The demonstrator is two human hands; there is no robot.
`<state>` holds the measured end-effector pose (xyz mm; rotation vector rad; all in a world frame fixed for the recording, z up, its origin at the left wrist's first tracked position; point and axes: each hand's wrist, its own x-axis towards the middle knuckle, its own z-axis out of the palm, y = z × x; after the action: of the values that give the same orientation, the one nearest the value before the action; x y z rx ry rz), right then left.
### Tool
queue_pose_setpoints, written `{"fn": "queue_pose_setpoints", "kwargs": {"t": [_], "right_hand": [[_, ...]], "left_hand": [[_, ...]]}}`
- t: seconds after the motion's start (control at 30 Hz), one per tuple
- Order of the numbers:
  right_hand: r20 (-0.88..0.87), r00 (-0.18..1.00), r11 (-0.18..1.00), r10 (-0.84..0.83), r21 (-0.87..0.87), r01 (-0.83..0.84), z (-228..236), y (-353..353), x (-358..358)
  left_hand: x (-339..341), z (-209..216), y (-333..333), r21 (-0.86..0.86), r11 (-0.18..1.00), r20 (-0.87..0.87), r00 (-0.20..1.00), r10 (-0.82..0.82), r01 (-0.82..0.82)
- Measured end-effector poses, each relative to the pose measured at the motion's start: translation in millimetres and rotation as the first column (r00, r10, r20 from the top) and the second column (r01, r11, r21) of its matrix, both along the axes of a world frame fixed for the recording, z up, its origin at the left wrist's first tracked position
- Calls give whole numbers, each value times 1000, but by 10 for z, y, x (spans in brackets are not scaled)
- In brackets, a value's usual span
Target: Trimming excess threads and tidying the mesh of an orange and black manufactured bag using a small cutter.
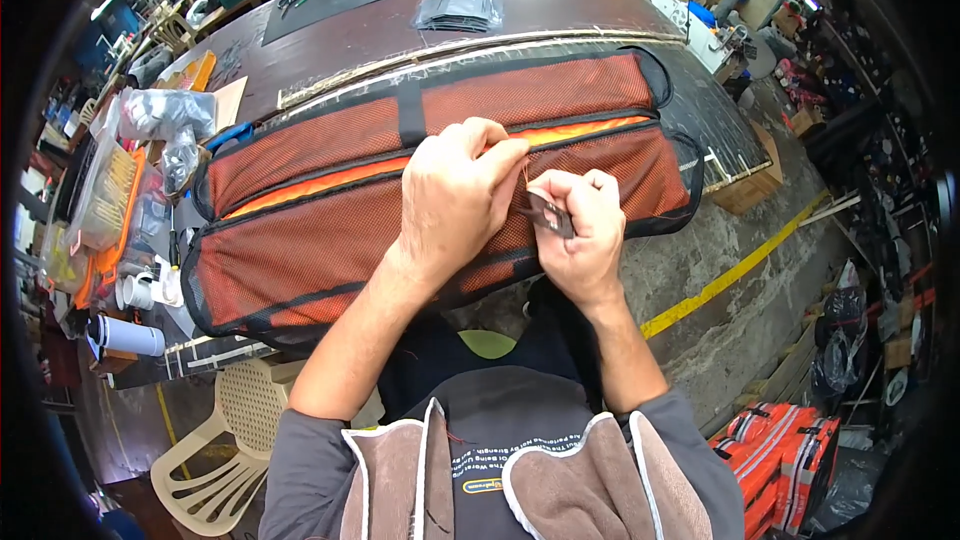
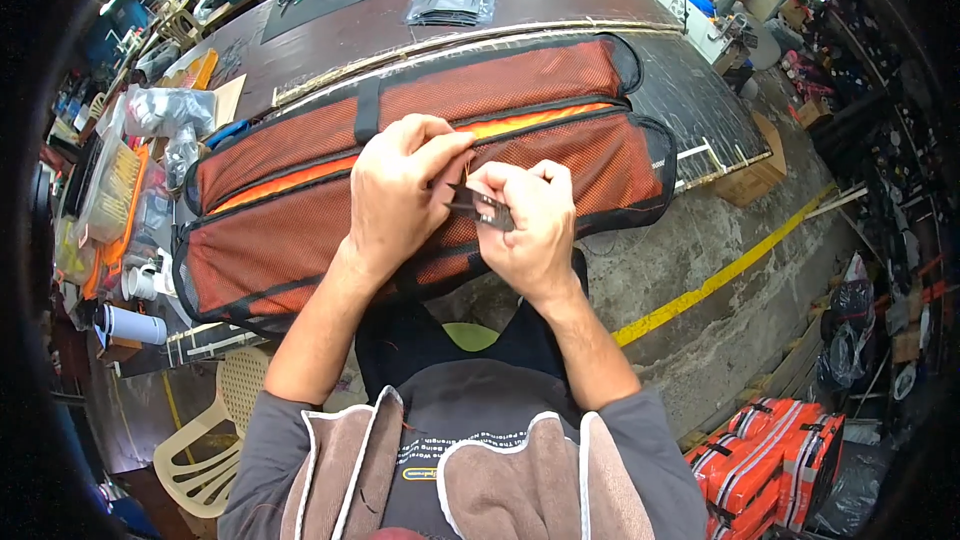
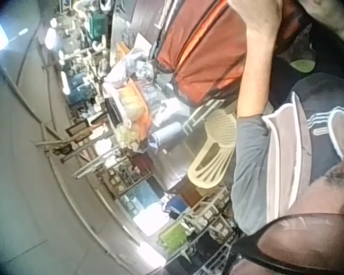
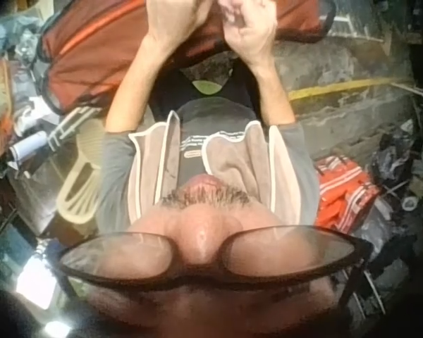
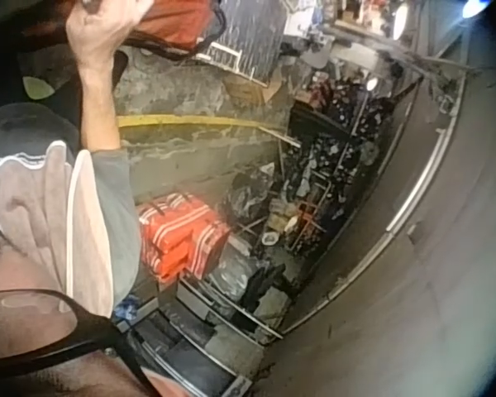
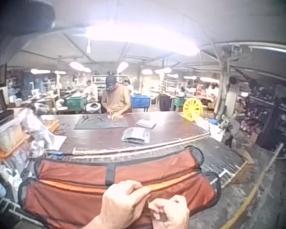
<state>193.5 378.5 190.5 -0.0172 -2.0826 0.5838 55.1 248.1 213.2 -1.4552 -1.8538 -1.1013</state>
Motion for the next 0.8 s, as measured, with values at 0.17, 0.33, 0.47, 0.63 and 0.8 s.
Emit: {"fn": "queue_pose_setpoints", "kwargs": {"t": [0.17,0.33,0.47,0.63,0.8], "right_hand": [[-61,995,996,81,36,-79,32,-34,57],[-6,997,989,76,126,-74,101,-45,155],[204,979,981,-14,-186,53,306,-239,321],[233,965,947,-118,-268,180,466,-136,354],[234,960,933,-156,-285,221,614,-130,304]], "left_hand": [[112,199,-86,-65,986,-155,978,140,-152],[76,234,-103,-80,995,42,997,-64,67],[69,235,-95,58,991,320,938,-130,118],[14,255,-159,83,990,397,908,-135,111],[2,174,-148,256,950,597,743,-303,181]]}}
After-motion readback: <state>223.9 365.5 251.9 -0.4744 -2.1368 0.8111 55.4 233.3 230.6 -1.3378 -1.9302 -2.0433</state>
